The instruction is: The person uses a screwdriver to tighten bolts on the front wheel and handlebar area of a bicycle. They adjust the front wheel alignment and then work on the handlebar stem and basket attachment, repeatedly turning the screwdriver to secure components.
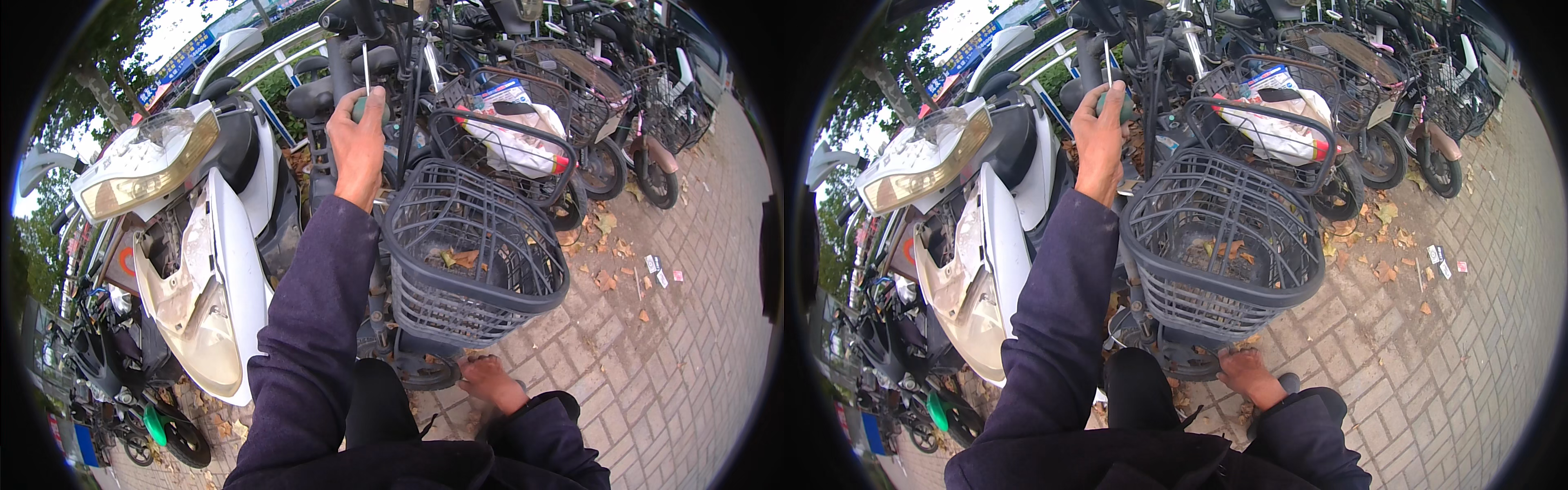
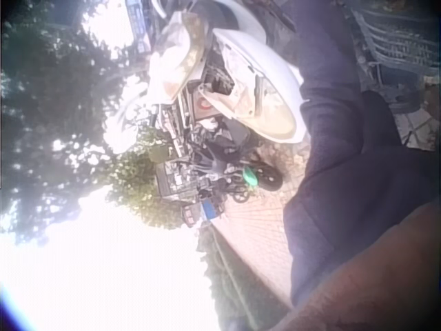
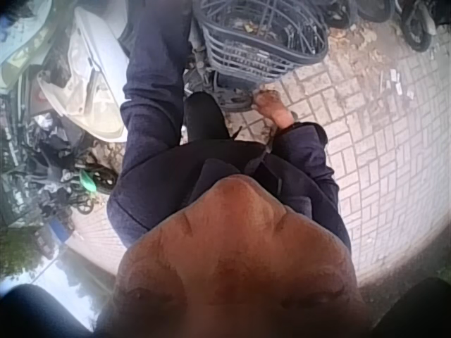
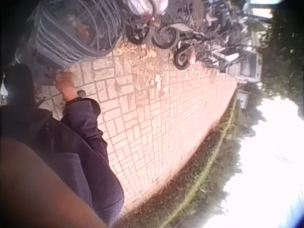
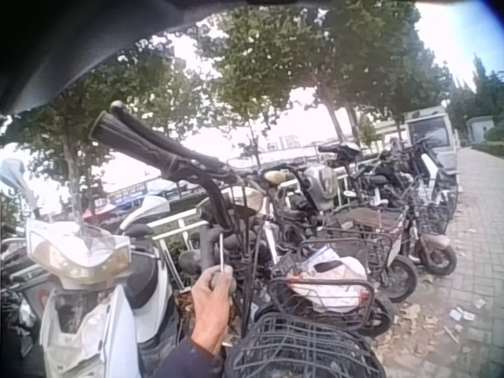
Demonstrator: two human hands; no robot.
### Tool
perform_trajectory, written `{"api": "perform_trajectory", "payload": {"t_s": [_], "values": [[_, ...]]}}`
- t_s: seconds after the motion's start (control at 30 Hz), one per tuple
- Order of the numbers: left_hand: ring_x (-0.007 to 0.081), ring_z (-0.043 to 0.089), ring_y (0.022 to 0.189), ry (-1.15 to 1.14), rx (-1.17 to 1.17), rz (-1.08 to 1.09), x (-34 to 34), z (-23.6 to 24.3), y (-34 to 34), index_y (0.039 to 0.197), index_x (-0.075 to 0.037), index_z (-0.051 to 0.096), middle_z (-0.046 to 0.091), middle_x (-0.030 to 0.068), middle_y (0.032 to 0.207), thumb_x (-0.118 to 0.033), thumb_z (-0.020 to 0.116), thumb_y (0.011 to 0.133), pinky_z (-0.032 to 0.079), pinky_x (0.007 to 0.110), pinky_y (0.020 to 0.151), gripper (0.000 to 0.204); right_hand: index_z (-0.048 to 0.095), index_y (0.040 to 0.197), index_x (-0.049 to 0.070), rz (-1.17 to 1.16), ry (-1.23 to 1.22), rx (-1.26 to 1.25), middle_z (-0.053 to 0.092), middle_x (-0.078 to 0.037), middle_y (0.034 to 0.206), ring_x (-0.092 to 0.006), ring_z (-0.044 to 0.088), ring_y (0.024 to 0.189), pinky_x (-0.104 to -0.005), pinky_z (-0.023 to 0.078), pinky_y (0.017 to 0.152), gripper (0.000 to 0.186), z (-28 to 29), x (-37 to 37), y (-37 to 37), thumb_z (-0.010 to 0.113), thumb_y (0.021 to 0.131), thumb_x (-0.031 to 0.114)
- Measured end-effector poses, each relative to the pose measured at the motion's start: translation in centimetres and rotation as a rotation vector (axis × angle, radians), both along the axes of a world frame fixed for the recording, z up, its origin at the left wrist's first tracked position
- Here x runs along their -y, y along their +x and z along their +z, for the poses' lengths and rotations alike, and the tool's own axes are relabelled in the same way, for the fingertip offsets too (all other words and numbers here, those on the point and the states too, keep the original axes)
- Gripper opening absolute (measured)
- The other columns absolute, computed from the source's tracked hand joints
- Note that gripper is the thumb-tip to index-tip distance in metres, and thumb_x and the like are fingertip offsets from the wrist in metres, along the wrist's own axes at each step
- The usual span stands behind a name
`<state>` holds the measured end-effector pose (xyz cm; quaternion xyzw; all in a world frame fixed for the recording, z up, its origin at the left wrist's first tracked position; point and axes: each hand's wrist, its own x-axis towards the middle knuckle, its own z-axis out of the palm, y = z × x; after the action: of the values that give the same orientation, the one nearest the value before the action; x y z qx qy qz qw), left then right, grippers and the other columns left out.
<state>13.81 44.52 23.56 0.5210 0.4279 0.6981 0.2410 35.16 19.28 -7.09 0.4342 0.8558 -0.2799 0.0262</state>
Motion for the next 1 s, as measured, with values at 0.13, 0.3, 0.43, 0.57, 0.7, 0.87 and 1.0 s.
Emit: {"api": "perform_trajectory", "payload": {"t_s": [0.13,0.3,0.43,0.57,0.7,0.87,1.0], "values": [[0.0042,0.050,0.066,-0.001,0.015,0.002,0.00,-0.06,0.00,0.109,0.004,0.068,0.061,-0.0015,0.080,-0.029,0.072,0.095,0.039,0.023,0.057,0.036,0.054,0.119,0.002,-0.017,-0.002,-0.005,0.071,-0.019,0.101,-0.0416,0.068,0.100,-0.0547,0.049,0.085,0.048,0.23,0.03,0.04,0.068,0.087,0.035],[0.0039,0.049,0.066,0.010,0.000,0.003,0.10,0.09,0.02,0.110,0.005,0.067,0.061,-0.0016,0.079,-0.029,0.072,0.095,0.038,0.023,0.056,0.037,0.053,0.121,0.002,-0.013,-0.025,0.017,0.071,-0.019,0.102,-0.0417,0.067,0.101,-0.0553,0.047,0.087,0.048,0.54,0.09,0.06,0.067,0.088,0.035],[0.0035,0.048,0.065,-0.015,0.031,-0.034,0.26,0.16,0.02,0.112,0.005,0.067,0.061,-0.0018,0.079,-0.028,0.071,0.096,0.037,0.023,0.055,0.037,0.053,0.122,0.003,-0.012,-0.039,0.020,0.071,-0.020,0.103,-0.0422,0.067,0.102,-0.0550,0.047,0.087,0.048,0.30,0.07,0.08,0.066,0.089,0.035],[0.0037,0.048,0.065,-0.004,0.036,-0.039,0.14,0.03,-0.03,0.111,0.005,0.067,0.060,-0.0018,0.079,-0.029,0.070,0.097,0.037,0.023,0.056,0.037,0.054,0.121,0.004,0.011,-0.008,-0.008,0.071,-0.020,0.104,-0.0418,0.067,0.102,-0.0550,0.047,0.088,0.047,-0.25,0.05,0.04,0.067,0.089,0.035],[0.0065,0.051,0.066,0.048,0.030,0.009,-0.33,-0.28,-0.06,0.112,0.004,0.066,0.061,-0.0010,0.079,-0.030,0.069,0.097,0.041,0.025,0.060,0.037,0.055,0.119,0.003,0.006,-0.002,-0.022,0.071,-0.020,0.104,-0.0413,0.067,0.103,-0.0549,0.047,0.088,0.045,-0.39,0.14,0.03,0.067,0.089,0.035],[0.0082,0.051,0.065,0.092,-0.181,0.166,-0.54,-0.39,-0.01,0.113,0.002,0.066,0.061,0.0001,0.080,-0.033,0.066,0.099,0.040,0.025,0.061,0.037,0.056,0.116,0.003,0.002,-0.011,-0.022,0.071,-0.019,0.101,-0.0412,0.067,0.102,-0.0547,0.048,0.088,0.043,0.02,0.07,0.07,0.068,0.088,0.034],[0.0051,0.045,0.058,0.070,-0.013,-0.025,-0.16,-0.16,0.45,0.117,-0.002,0.063,0.057,0.0001,0.078,-0.036,0.063,0.101,0.032,0.021,0.051,0.038,0.057,0.115,0.003,-0.001,-0.004,-0.045,0.071,-0.020,0.100,-0.0412,0.068,0.101,-0.0544,0.048,0.088,0.043,0.05,0.08,0.08,0.068,0.087,0.033]]}}
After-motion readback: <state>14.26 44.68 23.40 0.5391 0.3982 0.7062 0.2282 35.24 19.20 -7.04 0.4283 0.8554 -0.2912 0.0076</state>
